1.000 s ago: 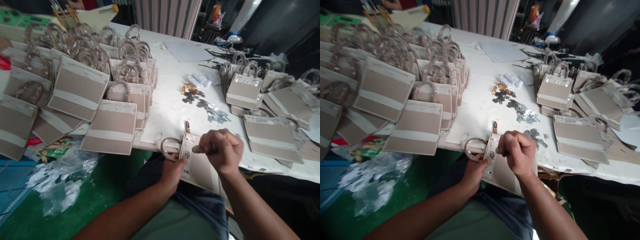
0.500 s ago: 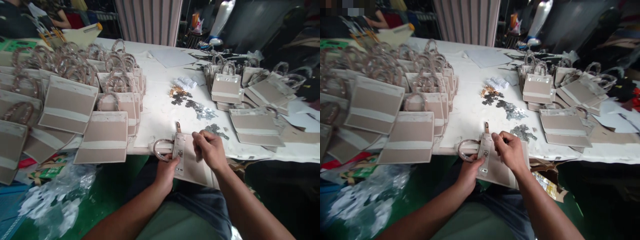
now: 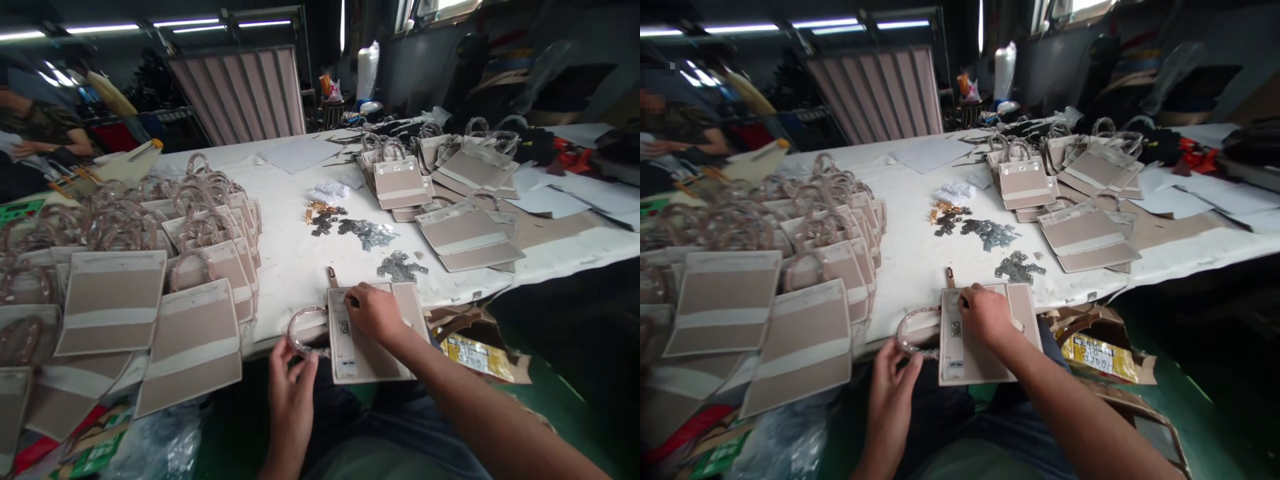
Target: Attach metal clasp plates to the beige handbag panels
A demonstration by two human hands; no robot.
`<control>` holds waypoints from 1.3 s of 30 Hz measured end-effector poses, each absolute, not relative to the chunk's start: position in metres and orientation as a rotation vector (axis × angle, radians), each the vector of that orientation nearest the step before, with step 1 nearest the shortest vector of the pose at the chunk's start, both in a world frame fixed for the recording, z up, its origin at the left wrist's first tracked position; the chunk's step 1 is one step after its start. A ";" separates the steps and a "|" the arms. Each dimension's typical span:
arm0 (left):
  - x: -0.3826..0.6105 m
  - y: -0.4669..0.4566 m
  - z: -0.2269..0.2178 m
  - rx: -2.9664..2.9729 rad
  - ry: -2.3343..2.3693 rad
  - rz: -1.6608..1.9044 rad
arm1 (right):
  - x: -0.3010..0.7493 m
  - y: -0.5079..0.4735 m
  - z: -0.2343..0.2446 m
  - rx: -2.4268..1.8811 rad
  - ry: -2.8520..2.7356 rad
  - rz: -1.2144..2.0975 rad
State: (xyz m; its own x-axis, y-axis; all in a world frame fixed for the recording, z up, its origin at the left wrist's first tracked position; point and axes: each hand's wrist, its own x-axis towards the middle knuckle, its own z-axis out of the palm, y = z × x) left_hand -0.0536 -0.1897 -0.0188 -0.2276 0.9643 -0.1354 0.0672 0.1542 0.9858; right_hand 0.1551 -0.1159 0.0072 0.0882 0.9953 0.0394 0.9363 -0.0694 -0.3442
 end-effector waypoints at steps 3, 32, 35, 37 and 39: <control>-0.063 -0.176 -0.005 1.859 1.576 1.228 | 0.155 -0.118 0.006 -2.093 -1.926 0.287; -0.043 -0.091 -0.012 2.698 1.238 0.348 | 0.132 -0.115 0.015 -2.061 -2.009 0.322; -0.040 -0.094 -0.007 2.711 1.267 0.289 | 0.132 -0.114 0.018 -2.046 -2.039 0.328; -0.040 -0.096 -0.004 2.708 1.276 0.265 | 0.130 -0.114 0.021 -2.033 -2.052 0.345; -0.040 -0.097 -0.002 2.695 1.275 0.256 | 0.129 -0.114 0.025 -2.025 -2.054 0.367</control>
